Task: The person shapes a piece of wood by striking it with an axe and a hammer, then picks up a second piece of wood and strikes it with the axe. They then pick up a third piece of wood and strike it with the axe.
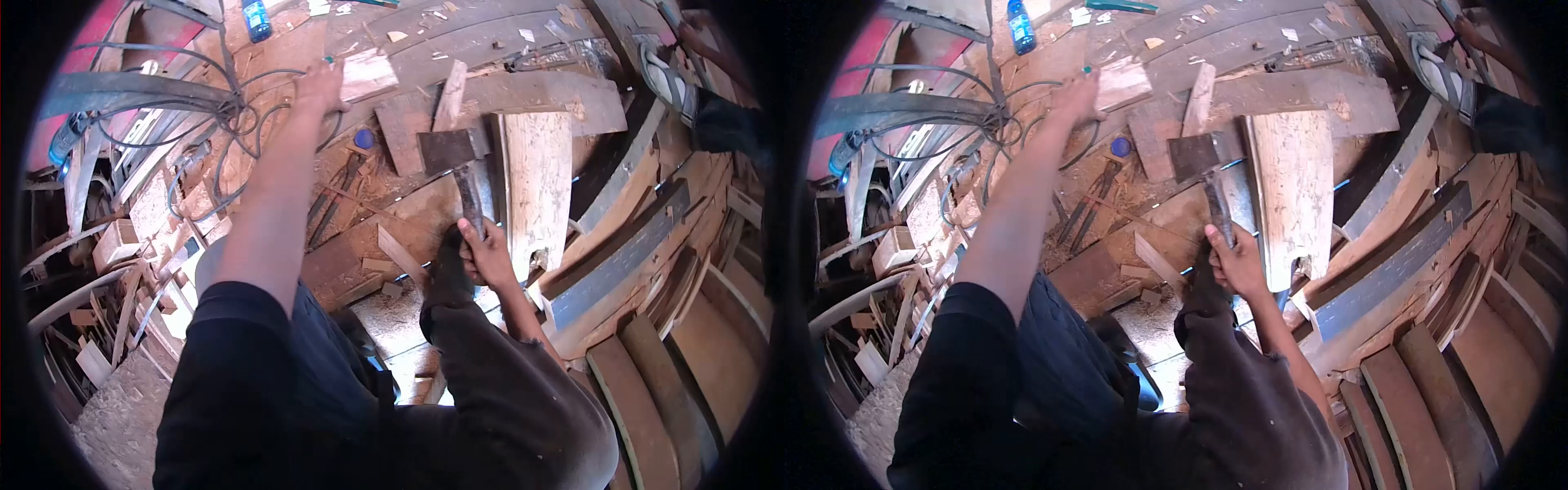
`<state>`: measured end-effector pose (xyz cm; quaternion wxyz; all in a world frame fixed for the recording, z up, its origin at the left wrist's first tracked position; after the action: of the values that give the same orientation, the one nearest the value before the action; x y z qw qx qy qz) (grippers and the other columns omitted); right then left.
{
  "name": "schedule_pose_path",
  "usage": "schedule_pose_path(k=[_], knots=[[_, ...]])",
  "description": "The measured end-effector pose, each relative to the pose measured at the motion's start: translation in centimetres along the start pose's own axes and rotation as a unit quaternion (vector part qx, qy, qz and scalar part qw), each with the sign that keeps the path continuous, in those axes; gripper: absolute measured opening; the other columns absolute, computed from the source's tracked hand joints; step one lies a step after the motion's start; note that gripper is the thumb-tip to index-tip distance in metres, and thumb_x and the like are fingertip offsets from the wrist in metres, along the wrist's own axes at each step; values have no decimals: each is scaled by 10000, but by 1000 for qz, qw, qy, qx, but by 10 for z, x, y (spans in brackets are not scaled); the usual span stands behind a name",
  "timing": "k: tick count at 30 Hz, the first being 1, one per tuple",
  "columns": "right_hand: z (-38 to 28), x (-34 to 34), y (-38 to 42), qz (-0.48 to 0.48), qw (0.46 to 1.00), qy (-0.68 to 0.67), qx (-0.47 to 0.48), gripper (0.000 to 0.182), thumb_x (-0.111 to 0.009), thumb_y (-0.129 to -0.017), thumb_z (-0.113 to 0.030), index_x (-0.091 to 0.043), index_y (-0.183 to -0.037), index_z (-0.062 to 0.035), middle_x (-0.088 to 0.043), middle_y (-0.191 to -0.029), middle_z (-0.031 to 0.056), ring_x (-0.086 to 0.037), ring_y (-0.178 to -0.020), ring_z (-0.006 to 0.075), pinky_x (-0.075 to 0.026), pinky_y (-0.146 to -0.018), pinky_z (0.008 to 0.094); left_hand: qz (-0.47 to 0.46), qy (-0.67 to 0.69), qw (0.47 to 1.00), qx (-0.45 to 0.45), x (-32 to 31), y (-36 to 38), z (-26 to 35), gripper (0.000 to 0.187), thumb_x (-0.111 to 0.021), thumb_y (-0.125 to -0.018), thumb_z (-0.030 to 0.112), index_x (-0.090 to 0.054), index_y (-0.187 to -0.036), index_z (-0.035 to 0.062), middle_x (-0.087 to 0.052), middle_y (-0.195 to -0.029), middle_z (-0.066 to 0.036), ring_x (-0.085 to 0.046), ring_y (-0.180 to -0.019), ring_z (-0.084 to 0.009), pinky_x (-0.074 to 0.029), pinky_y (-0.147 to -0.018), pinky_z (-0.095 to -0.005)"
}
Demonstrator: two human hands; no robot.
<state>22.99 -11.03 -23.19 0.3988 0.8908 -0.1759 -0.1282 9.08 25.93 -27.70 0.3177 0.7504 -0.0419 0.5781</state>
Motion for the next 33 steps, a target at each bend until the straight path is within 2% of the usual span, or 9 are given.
schedule_pose_path(k=[5, 7, 10, 14, 18, 22, 27, 28, 33], knots=[[-15, 17, 19, 19, 997, 1, 73, 266, -583, -957, -314, -485, -875, -82, -418, -530, -25, -391, -373, 65, -286, -332, 232, 30, 227, 967, -108, 40, 20, -31, 821, -748, -700, 335, -396, -1352, -17, -548, -1266, -211, -546, -1153, -314, -429, -999, -368], [-28, 30, 29, 47, 992, 5, 114, 261, -576, -962, -294, -514, -900, -48, -430, -508, -31, -381, -366, 57, -283, -335, 238, 76, 410, 900, -128, 52, 37, -46, 735, -724, -731, 335, -445, -1313, -16, -578, -1206, -186, -565, -1107, -274, -439, -961, -359], [-45, 37, 37, 121, 980, 6, 155, 223, -569, -965, -249, -524, -908, -38, -453, -516, -23, -403, -372, 61, -303, -347, 227, -19, 600, 789, -132, 72, 73, -47, 606, -686, -785, 328, -498, -1251, -12, -597, -1095, -108, -568, -1026, -188, -445, -905, -316], [-41, 28, 25, 176, 961, 74, 200, 195, -564, -966, -240, -496, -920, -64, -427, -543, -36, -390, -378, 59, -290, -337, 237, 39, 620, 771, -144, 119, 139, -27, 458, -655, -835, 280, -534, -1171, -8, -589, -1045, -51, -570, -932, -148, -431, -864, -284], [-36, -3, 11, 175, 894, 302, 280, 257, -618, -893, -170, -546, -1050, 21, -596, -710, 223, -585, -616, 365, -465, -608, 434, 69, 682, 710, -159, 115, 166, -29, 388, -677, -829, 275, -548, -1100, 29, -568, -990, -42, -549, -902, -124, -435, -860, -292], [-22, -26, 22, 33, 891, 362, 271, 328, -649, -864, -194, -553, -1131, -30, -604, -804, 244, -608, -748, 428, -477, -652, 438, 102, 837, 530, -96, 113, 175, -40, 378, -666, -841, 261, -537, -1104, 21, -554, -998, -35, -547, -917, -126, -430, -859, -290], [0, -32, 27, -21, 900, 358, 249, 306, -644, -879, -210, -557, -1119, -42, -609, -794, 235, -616, -762, 425, -481, -664, 447, 162, 791, 582, -96, 122, 178, -61, 447, -657, -856, 268, -499, -1186, 12, -554, -1062, -52, -548, -979, -142, -442, -874, -292], [4, -31, 30, 6, 908, 336, 249, 241, -639, -882, -224, -562, -973, -15, -596, -743, 237, -594, -704, 425, -476, -634, 450, 171, 775, 601, -96, 122, 177, -66, 462, -656, -858, 272, -492, -1203, 13, -554, -1071, -55, -548, -992, -146, -445, -879, -295], [23, -27, 27, 12, 946, 245, 211, 236, -613, -921, -229, -542, -923, -4, -502, -640, 149, -466, -572, 274, -425, -584, 367, 215, 826, 519, -57, 120, 179, -90, 489, -640, -865, 313, -482, -1231, 29, -571, -1104, -73, -574, -1022, -180, -457, -911, -328]])
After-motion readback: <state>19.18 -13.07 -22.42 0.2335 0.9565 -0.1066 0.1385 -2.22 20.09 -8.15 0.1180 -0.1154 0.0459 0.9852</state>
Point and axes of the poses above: each hand's wrist, its own y-axis away from the middle knuckle, its own x-axis out of the back of the hand, z = x × y, the point moved 5 cm from there along -y, towards the middle knuckle
